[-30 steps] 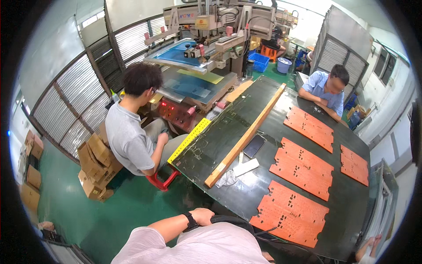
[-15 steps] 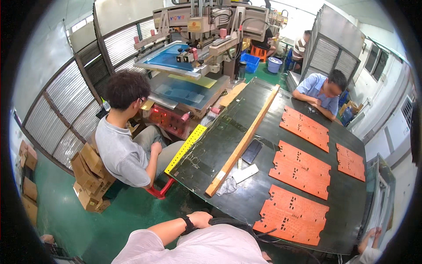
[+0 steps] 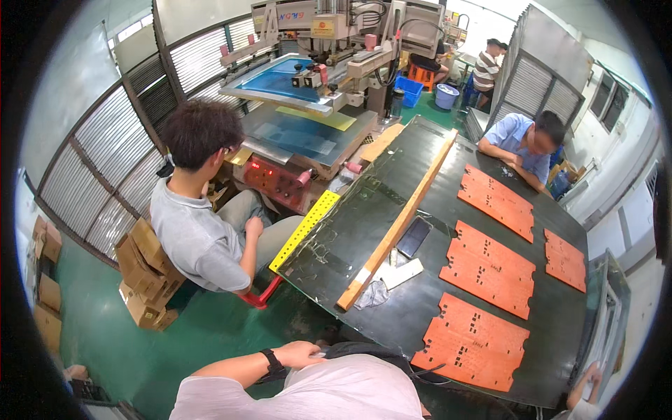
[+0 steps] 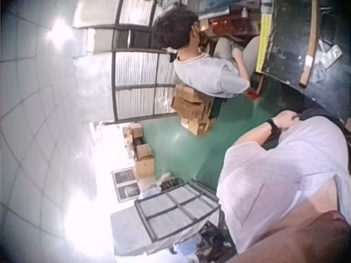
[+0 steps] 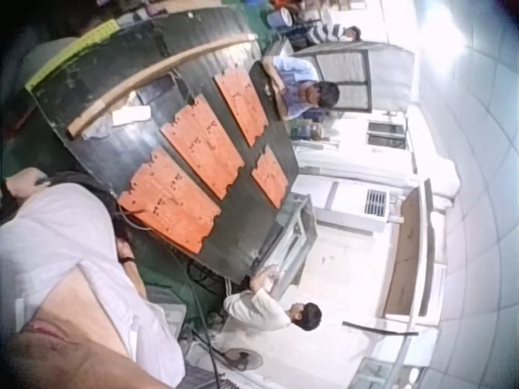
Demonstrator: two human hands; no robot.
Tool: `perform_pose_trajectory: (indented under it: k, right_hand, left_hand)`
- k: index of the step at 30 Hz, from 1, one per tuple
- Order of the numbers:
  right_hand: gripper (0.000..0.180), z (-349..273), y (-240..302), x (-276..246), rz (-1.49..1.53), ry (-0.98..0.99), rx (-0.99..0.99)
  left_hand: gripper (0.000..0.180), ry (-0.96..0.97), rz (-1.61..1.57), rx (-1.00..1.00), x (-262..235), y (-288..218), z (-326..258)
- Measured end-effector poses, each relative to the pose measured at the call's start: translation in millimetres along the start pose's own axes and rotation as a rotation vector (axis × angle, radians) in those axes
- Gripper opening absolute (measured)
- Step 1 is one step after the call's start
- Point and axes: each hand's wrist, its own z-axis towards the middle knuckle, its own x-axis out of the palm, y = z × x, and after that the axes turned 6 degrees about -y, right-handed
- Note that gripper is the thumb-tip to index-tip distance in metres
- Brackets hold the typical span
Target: Manually applying flexible circuit membranes onto base panels and stacking the finished assemblies.
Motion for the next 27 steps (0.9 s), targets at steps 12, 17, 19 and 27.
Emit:
perform_pose_trajectory:
  k: [12, 17, 19, 27]
  right_hand:
    - [0.053, -9, 12, -2, -0.038, -0.307, -0.308]
    - [0.056, -10, 19, -18, 0.042, -0.200, -0.124]
    - [0.057, -12, 19, -20, 0.080, -0.158, -0.044]
    - [0.062, -20, 38, -40, 0.227, 0.010, 0.263]
  left_hand:
    - [0.049, -0.118, 0.012, 0.075, 10, 20, -72]
    - [0.039, 0.367, -0.479, -0.312, 41, 35, -107]
    - [0.039, 0.365, -0.488, -0.310, 44, 34, -105]
    - [0.039, 0.313, -0.555, -0.299, 54, 54, -119]
